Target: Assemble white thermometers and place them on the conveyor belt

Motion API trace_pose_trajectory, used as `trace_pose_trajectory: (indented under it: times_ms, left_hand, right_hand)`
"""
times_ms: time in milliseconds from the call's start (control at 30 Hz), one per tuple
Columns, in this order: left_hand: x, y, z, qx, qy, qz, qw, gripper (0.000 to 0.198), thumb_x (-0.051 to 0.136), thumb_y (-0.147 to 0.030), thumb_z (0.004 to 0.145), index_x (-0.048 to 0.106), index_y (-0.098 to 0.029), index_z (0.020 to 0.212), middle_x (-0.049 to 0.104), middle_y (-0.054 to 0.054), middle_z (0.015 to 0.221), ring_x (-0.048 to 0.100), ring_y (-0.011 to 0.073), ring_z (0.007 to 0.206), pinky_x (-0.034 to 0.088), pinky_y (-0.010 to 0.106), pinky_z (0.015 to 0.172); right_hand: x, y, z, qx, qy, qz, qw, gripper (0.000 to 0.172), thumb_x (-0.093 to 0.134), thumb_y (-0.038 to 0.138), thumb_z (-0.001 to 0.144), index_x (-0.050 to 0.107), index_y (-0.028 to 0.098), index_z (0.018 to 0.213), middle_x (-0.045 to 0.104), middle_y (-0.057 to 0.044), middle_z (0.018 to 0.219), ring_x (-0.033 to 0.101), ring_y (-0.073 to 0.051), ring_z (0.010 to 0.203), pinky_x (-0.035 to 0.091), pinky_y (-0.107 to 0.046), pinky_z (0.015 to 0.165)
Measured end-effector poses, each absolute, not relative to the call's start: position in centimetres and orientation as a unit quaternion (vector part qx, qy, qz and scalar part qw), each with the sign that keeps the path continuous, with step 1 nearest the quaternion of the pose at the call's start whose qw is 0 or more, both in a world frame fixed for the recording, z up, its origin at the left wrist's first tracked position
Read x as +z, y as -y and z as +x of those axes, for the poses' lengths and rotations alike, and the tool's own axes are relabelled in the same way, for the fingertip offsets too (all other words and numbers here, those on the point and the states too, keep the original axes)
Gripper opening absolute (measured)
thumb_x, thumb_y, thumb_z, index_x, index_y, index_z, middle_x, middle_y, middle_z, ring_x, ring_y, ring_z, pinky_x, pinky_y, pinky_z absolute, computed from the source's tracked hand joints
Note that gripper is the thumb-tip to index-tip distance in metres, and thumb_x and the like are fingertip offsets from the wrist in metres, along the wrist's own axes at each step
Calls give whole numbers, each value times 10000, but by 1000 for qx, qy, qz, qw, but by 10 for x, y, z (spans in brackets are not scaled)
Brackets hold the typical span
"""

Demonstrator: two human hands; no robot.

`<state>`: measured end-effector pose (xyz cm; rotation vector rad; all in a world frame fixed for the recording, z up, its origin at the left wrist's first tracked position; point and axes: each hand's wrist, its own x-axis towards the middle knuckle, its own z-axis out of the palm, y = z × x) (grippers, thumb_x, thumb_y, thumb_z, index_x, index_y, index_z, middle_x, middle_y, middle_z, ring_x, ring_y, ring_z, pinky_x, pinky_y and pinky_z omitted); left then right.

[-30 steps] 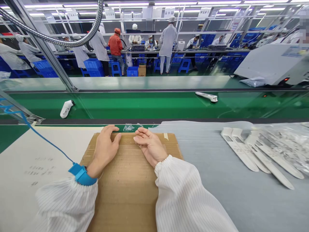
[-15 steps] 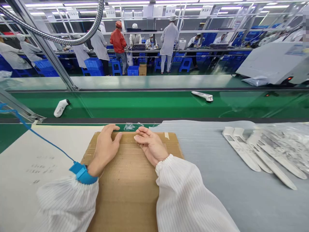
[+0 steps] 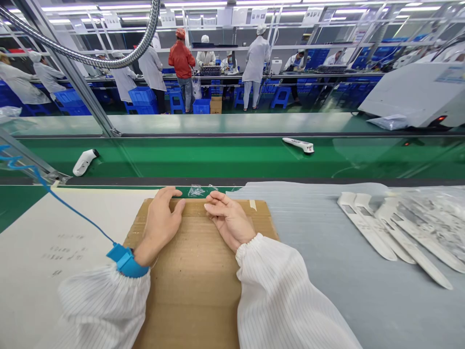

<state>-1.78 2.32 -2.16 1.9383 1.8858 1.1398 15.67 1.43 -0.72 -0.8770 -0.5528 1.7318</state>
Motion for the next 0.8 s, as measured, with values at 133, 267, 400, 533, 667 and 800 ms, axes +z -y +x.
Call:
trace_pose_trajectory:
  times_ms: [133,267,400,533,667,800]
  left_hand:
    - [-21,-22,-19,397,-638,652,98,192,567,-157,852,658,-125,1018,607,173,1263,561,301,1229,428,494,1088]
    - [-21,-22,-18,405,-635,650,98,133,545,-141,849,653,-147,924,604,169,1250,555,301,1236,425,500,1083]
    - [-21,-23,-18,417,-622,655,101,186,469,-132,880,650,-151,916,617,159,1220,560,285,1217,437,482,1068]
    - [-20,-24,-19,439,-602,659,102,279,383,-137,919,657,-149,972,636,146,1194,583,261,1182,450,465,1062]
    - [-18,-24,-20,424,-620,653,94,213,459,-106,860,664,-159,846,627,148,1235,600,277,1171,472,464,1042]
    - [-14,-21,-19,452,-610,645,84,219,499,-1,737,620,-172,799,638,119,1214,611,255,1153,505,415,1001]
  right_hand:
    - [-9,-16,157,723,224,-369,539,418,913,88,475,719,205,826,659,21,897,562,-79,805,461,-200,736]
    - [-14,-17,157,721,226,-362,546,410,907,86,477,725,204,825,661,21,891,560,-81,807,458,-202,733]
    - [-16,-17,157,722,227,-359,546,403,902,87,484,727,203,828,661,19,891,557,-82,799,449,-210,725]
    - [-12,-16,158,726,229,-361,539,393,899,89,504,721,208,834,659,20,896,550,-81,788,443,-217,722]
    - [-11,-15,158,727,228,-363,537,394,902,87,501,717,208,827,656,23,893,552,-81,798,445,-212,728]
    - [-11,-16,157,726,226,-364,538,396,903,88,496,717,208,825,658,21,905,560,-83,825,451,-205,745]
